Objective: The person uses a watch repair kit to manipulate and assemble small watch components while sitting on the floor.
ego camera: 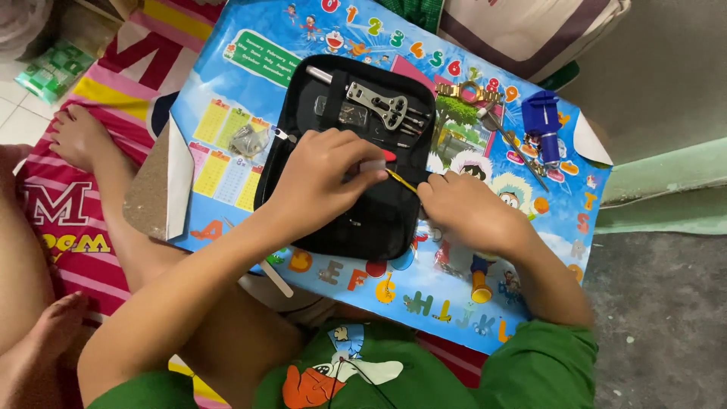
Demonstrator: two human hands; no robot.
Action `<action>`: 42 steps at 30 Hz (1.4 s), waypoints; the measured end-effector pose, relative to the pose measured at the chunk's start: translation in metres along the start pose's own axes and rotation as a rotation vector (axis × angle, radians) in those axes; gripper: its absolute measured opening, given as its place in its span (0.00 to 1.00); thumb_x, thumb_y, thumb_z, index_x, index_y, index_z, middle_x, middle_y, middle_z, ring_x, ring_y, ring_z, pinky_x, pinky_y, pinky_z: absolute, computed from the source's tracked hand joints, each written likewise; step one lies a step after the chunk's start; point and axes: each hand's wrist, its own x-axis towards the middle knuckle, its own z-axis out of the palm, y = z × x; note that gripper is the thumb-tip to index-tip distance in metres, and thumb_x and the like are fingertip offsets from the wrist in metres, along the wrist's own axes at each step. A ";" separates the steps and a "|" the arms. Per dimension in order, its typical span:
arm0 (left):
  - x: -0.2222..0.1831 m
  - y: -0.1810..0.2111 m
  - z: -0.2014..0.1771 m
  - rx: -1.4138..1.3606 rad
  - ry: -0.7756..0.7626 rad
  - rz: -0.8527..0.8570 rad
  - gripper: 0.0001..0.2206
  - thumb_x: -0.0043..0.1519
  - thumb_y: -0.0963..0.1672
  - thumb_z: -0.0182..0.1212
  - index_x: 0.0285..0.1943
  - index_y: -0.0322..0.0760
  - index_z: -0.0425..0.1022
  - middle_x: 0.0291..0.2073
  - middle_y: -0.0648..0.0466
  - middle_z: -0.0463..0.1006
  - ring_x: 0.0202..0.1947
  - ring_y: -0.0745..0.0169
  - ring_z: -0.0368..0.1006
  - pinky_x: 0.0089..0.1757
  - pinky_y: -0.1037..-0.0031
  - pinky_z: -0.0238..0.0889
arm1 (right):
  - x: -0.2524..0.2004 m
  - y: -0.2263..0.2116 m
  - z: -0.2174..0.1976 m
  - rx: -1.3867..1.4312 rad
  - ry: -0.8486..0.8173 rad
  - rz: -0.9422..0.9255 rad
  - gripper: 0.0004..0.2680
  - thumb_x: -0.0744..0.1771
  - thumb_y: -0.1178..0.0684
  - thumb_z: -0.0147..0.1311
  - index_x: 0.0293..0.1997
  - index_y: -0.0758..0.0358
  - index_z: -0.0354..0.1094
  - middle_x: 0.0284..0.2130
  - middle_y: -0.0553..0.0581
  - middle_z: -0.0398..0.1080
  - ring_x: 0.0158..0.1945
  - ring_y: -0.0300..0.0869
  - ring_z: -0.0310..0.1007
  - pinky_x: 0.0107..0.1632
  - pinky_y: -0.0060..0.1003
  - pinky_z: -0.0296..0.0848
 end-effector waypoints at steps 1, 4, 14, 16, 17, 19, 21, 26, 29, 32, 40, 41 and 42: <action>0.000 0.001 0.000 -0.001 0.001 -0.002 0.06 0.61 0.42 0.69 0.44 0.37 0.81 0.29 0.54 0.78 0.31 0.58 0.75 0.40 0.70 0.61 | 0.000 0.002 -0.005 0.000 -0.002 -0.002 0.14 0.54 0.60 0.68 0.38 0.65 0.67 0.27 0.63 0.73 0.34 0.58 0.78 0.36 0.49 0.77; 0.001 0.002 0.002 0.009 -0.014 0.012 0.05 0.62 0.42 0.70 0.44 0.38 0.81 0.29 0.55 0.78 0.31 0.58 0.76 0.40 0.69 0.62 | 0.002 0.007 -0.017 0.120 -0.131 -0.027 0.18 0.55 0.60 0.70 0.43 0.71 0.66 0.33 0.66 0.72 0.37 0.60 0.77 0.39 0.49 0.77; -0.002 0.001 0.005 0.014 -0.059 0.021 0.06 0.60 0.42 0.70 0.44 0.39 0.81 0.31 0.56 0.78 0.33 0.58 0.76 0.41 0.69 0.61 | -0.001 0.040 0.004 0.519 -0.226 0.062 0.10 0.65 0.56 0.57 0.45 0.74 0.65 0.34 0.63 0.67 0.39 0.57 0.73 0.42 0.45 0.72; -0.003 0.001 0.005 0.011 -0.064 0.023 0.06 0.60 0.42 0.70 0.44 0.39 0.81 0.31 0.55 0.78 0.32 0.58 0.76 0.41 0.68 0.61 | -0.003 0.041 0.000 0.581 -0.270 0.128 0.08 0.67 0.55 0.54 0.44 0.71 0.66 0.32 0.59 0.66 0.36 0.53 0.73 0.40 0.43 0.71; -0.003 0.001 0.005 0.005 -0.067 0.025 0.06 0.60 0.42 0.70 0.44 0.39 0.81 0.31 0.55 0.78 0.32 0.57 0.76 0.41 0.68 0.61 | -0.005 0.040 -0.005 0.636 -0.279 0.155 0.07 0.67 0.55 0.53 0.43 0.71 0.64 0.31 0.63 0.67 0.37 0.59 0.73 0.40 0.48 0.71; -0.004 0.001 0.005 0.000 -0.071 0.027 0.06 0.60 0.42 0.70 0.44 0.39 0.81 0.31 0.54 0.79 0.32 0.57 0.76 0.41 0.68 0.61 | -0.002 0.042 -0.009 0.690 -0.286 0.182 0.07 0.67 0.56 0.51 0.43 0.72 0.63 0.31 0.67 0.67 0.38 0.64 0.73 0.40 0.52 0.71; -0.005 0.000 0.006 0.005 -0.101 0.015 0.07 0.61 0.43 0.70 0.45 0.40 0.81 0.32 0.55 0.79 0.34 0.57 0.76 0.42 0.68 0.60 | 0.005 0.047 -0.009 0.682 -0.274 0.179 0.03 0.67 0.59 0.50 0.40 0.67 0.65 0.31 0.62 0.68 0.37 0.58 0.75 0.41 0.46 0.73; -0.005 -0.002 0.009 0.023 -0.120 0.017 0.07 0.61 0.43 0.69 0.45 0.40 0.81 0.33 0.55 0.79 0.34 0.56 0.77 0.41 0.67 0.60 | 0.006 0.037 -0.012 0.678 -0.258 0.233 0.03 0.67 0.60 0.47 0.43 0.67 0.64 0.32 0.62 0.69 0.38 0.59 0.75 0.42 0.47 0.73; -0.007 -0.003 0.010 0.026 -0.135 0.005 0.07 0.61 0.44 0.69 0.45 0.40 0.81 0.33 0.54 0.79 0.35 0.55 0.77 0.41 0.67 0.60 | 0.007 0.028 -0.017 0.696 -0.242 0.283 0.05 0.67 0.61 0.43 0.45 0.66 0.63 0.33 0.63 0.70 0.36 0.63 0.76 0.42 0.51 0.74; -0.007 -0.005 0.013 0.031 -0.139 0.001 0.07 0.61 0.44 0.68 0.45 0.40 0.81 0.33 0.55 0.79 0.34 0.55 0.77 0.41 0.67 0.59 | 0.006 0.022 -0.012 0.666 -0.205 0.299 0.07 0.66 0.61 0.41 0.48 0.64 0.60 0.34 0.61 0.69 0.33 0.62 0.76 0.40 0.52 0.75; -0.004 -0.002 0.011 0.023 -0.124 -0.007 0.06 0.61 0.44 0.68 0.45 0.41 0.80 0.32 0.56 0.78 0.34 0.57 0.76 0.41 0.68 0.60 | 0.010 -0.007 -0.020 0.578 -0.095 0.306 0.17 0.63 0.65 0.47 0.58 0.71 0.52 0.40 0.68 0.63 0.29 0.69 0.76 0.37 0.59 0.76; -0.004 -0.002 0.011 0.018 -0.125 -0.009 0.06 0.62 0.44 0.68 0.46 0.41 0.80 0.32 0.56 0.78 0.34 0.58 0.77 0.41 0.68 0.60 | 0.009 -0.008 -0.018 0.536 -0.074 0.307 0.17 0.63 0.65 0.46 0.58 0.70 0.52 0.40 0.66 0.62 0.29 0.68 0.77 0.36 0.57 0.77; -0.005 -0.001 0.010 0.013 -0.126 -0.011 0.06 0.62 0.44 0.68 0.46 0.41 0.80 0.33 0.57 0.78 0.34 0.58 0.77 0.42 0.68 0.60 | 0.009 -0.010 -0.017 0.494 -0.054 0.308 0.17 0.62 0.65 0.44 0.58 0.69 0.52 0.40 0.64 0.62 0.28 0.67 0.77 0.35 0.56 0.77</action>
